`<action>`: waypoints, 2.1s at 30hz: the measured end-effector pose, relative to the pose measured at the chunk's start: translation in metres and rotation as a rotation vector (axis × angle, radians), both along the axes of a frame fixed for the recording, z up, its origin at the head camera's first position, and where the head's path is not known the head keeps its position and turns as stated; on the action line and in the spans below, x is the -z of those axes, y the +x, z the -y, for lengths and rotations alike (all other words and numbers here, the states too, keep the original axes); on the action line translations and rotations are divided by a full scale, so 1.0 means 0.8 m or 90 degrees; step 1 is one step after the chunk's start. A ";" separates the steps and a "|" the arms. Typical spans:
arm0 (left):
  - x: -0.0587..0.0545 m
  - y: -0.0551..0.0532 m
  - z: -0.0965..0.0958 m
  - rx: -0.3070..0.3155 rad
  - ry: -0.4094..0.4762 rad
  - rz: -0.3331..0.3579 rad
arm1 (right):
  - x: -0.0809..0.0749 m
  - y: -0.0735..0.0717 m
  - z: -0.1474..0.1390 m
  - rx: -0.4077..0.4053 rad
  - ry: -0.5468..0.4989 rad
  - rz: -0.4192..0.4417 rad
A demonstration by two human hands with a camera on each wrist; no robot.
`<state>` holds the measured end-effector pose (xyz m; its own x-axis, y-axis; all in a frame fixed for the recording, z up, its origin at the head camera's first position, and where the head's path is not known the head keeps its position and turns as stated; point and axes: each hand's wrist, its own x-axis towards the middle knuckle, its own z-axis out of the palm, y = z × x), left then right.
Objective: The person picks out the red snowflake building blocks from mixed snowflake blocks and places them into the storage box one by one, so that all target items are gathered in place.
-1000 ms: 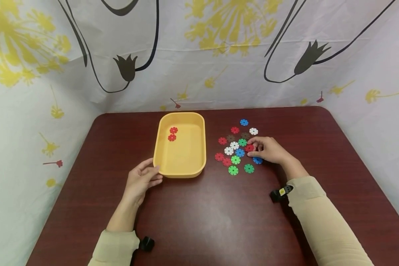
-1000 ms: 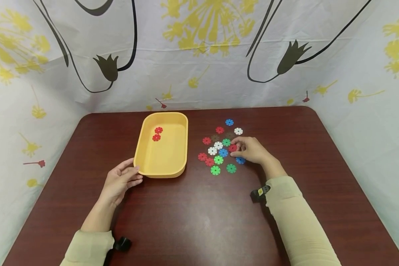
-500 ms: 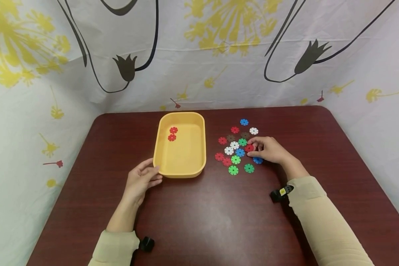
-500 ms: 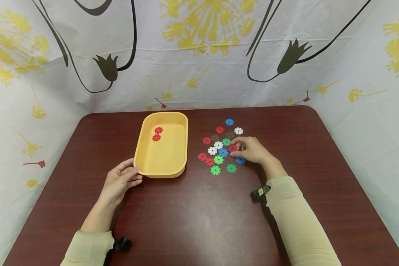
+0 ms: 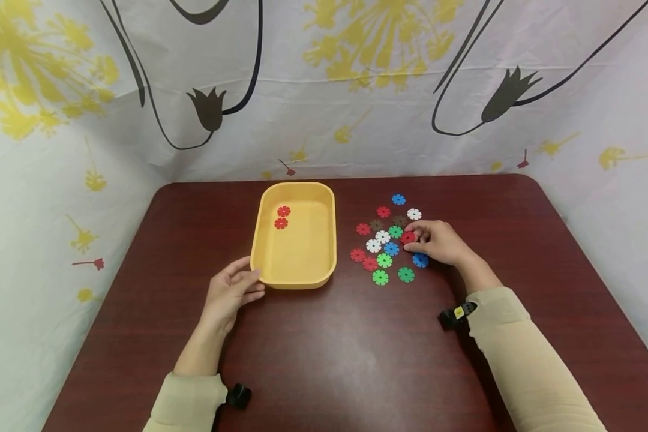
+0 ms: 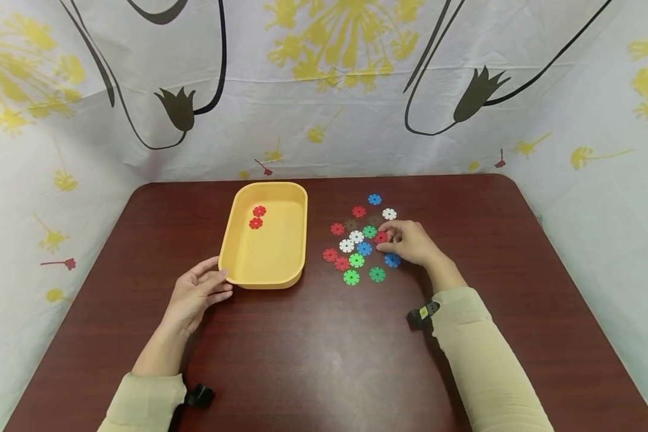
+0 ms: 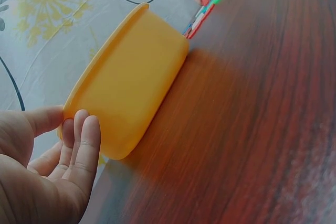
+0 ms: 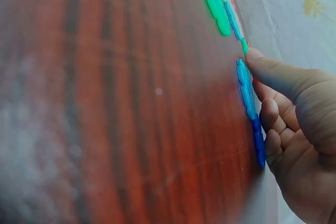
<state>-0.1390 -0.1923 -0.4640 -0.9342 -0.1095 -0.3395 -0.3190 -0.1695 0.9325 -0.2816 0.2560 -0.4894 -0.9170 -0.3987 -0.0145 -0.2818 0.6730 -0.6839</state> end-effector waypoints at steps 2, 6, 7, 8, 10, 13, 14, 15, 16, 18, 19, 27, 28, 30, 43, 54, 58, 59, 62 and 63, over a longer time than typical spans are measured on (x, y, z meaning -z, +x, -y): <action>0.000 0.000 -0.001 0.000 0.000 -0.001 | -0.001 0.000 -0.001 0.008 -0.001 -0.008; 0.000 0.000 -0.001 -0.002 -0.003 -0.001 | -0.002 0.000 -0.002 0.026 -0.004 -0.016; 0.000 0.000 -0.001 -0.003 -0.003 0.000 | -0.003 0.000 -0.002 0.032 -0.006 -0.016; 0.000 0.000 -0.001 -0.003 -0.003 0.000 | -0.003 -0.001 -0.001 0.038 -0.008 -0.016; 0.000 0.000 -0.001 -0.003 -0.001 0.000 | -0.005 -0.001 -0.001 0.051 -0.013 -0.015; -0.001 0.000 -0.001 -0.004 0.001 -0.002 | -0.009 -0.002 0.002 0.066 -0.021 -0.019; -0.001 0.000 -0.001 -0.004 0.002 -0.003 | -0.011 -0.002 0.003 0.070 -0.025 -0.021; -0.002 0.000 -0.001 -0.004 0.002 -0.003 | -0.013 -0.002 0.004 0.072 -0.030 -0.021; -0.002 0.000 -0.001 -0.004 0.002 -0.003 | -0.015 -0.002 0.005 0.075 -0.033 -0.023; -0.002 0.000 -0.001 -0.005 0.002 -0.002 | -0.018 -0.003 0.007 0.078 -0.043 -0.025; -0.002 0.000 -0.001 -0.005 0.002 -0.001 | -0.020 -0.003 0.009 0.078 -0.047 -0.027; -0.003 0.001 -0.001 -0.003 0.003 0.003 | -0.034 -0.006 0.019 0.084 -0.082 -0.025; -0.003 0.001 -0.001 -0.003 0.004 0.003 | -0.035 -0.007 0.020 0.087 -0.085 -0.023; -0.003 0.001 -0.001 -0.003 0.004 0.003 | -0.037 -0.007 0.023 0.091 -0.092 -0.021; -0.002 0.001 0.000 -0.004 -0.001 0.010 | -0.041 -0.012 0.049 0.088 -0.134 -0.015; -0.002 0.000 0.000 -0.002 0.005 0.005 | -0.045 -0.017 0.070 0.064 -0.159 -0.032; -0.002 0.000 0.000 -0.001 0.007 0.007 | -0.048 -0.017 0.080 0.064 -0.176 -0.028; -0.001 0.000 0.001 -0.001 0.008 0.007 | -0.048 -0.018 0.083 0.063 -0.178 -0.031; -0.001 -0.001 0.000 -0.002 0.010 0.006 | -0.050 -0.019 0.092 0.069 -0.195 -0.029; 0.000 -0.001 0.000 -0.002 0.011 0.005 | -0.050 -0.019 0.095 0.069 -0.198 -0.028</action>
